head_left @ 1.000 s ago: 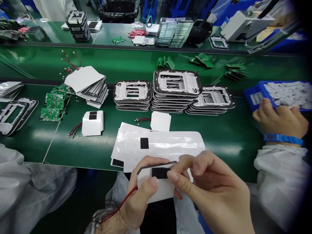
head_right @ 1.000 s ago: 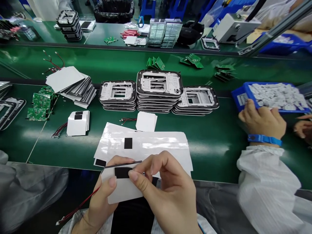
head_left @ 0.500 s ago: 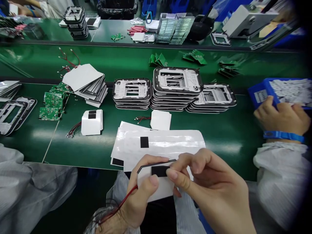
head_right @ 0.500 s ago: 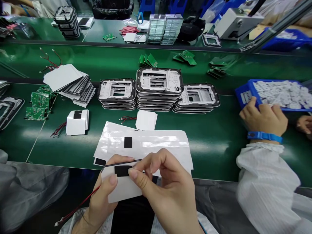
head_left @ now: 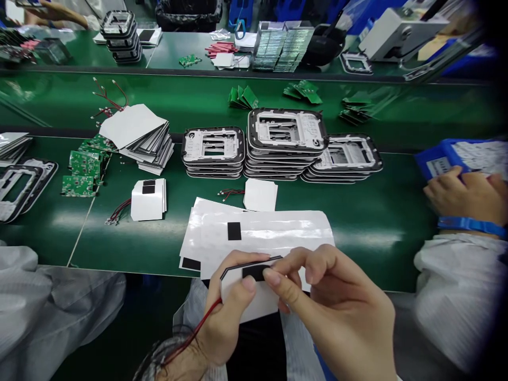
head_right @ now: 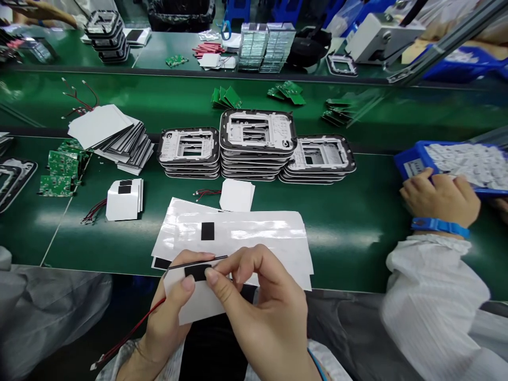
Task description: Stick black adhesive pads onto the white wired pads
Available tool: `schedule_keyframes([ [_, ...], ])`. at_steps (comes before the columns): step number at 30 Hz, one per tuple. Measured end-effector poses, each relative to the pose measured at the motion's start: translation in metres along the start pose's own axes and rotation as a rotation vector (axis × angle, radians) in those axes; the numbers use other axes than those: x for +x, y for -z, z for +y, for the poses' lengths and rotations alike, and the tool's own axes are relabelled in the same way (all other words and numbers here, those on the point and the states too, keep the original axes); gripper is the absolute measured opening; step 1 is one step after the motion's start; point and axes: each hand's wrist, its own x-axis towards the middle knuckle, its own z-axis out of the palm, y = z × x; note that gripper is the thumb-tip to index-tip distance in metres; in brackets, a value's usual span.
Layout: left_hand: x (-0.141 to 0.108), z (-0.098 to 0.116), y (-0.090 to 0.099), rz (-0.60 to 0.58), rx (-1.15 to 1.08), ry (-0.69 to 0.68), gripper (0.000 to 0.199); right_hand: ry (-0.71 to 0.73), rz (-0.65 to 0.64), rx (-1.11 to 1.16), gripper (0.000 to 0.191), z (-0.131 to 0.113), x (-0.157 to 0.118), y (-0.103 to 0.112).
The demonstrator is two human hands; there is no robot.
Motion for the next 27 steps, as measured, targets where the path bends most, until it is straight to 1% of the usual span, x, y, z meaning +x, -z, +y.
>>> schedule_keyframes([
  [3,0.000,0.004,-0.004,0.047,0.041,-0.011,0.031,0.068,0.039,-0.071,0.031,0.003,-0.002,-0.003],
  [7,0.002,0.002,-0.005,0.087,0.043,-0.048,0.029,0.178,0.009,-0.222,0.028,0.008,-0.003,-0.006],
  [9,0.004,0.000,-0.003,0.098,0.046,-0.084,0.029,0.240,0.036,-0.315,0.028,0.013,0.000,-0.006],
  [11,0.007,-0.002,0.000,0.107,0.072,-0.107,0.030,0.241,0.062,-0.356,0.027,0.019,0.004,-0.006],
  [13,0.011,-0.002,0.002,0.107,0.107,-0.105,0.030,0.185,0.029,-0.296,0.022,0.025,0.009,-0.006],
  [15,0.014,-0.002,0.005,0.095,0.142,-0.092,0.029,0.140,-0.018,-0.184,0.015,0.031,0.014,-0.006],
  [18,0.016,0.001,0.007,0.044,0.173,-0.084,0.025,0.126,-0.063,-0.091,0.020,0.036,0.021,-0.006],
  [19,0.016,0.002,0.008,-0.003,0.135,-0.069,0.026,0.121,-0.103,-0.083,0.018,0.036,0.023,-0.007],
  [21,0.016,0.005,0.009,-0.125,-0.018,-0.028,0.035,0.123,-0.202,-0.106,0.008,0.035,0.027,-0.007],
  [22,0.016,0.006,0.009,-0.173,-0.102,-0.005,0.039,0.149,-0.238,-0.139,0.003,0.035,0.029,-0.007],
  [23,0.016,0.007,0.010,-0.197,-0.170,0.013,0.042,0.198,-0.260,-0.185,0.005,0.036,0.031,-0.008],
  [24,0.017,0.007,0.010,-0.193,-0.210,0.025,0.044,0.261,-0.263,-0.239,0.009,0.036,0.034,-0.008],
  [25,0.018,0.007,0.010,-0.165,-0.229,0.036,0.045,0.323,-0.253,-0.295,0.012,0.038,0.036,-0.009],
  [26,0.019,0.007,0.011,-0.122,-0.240,0.055,0.048,0.365,-0.234,-0.342,0.013,0.041,0.039,-0.009],
  [27,0.021,0.006,0.011,-0.077,-0.249,0.077,0.051,0.377,-0.209,-0.377,0.014,0.043,0.042,-0.010],
])
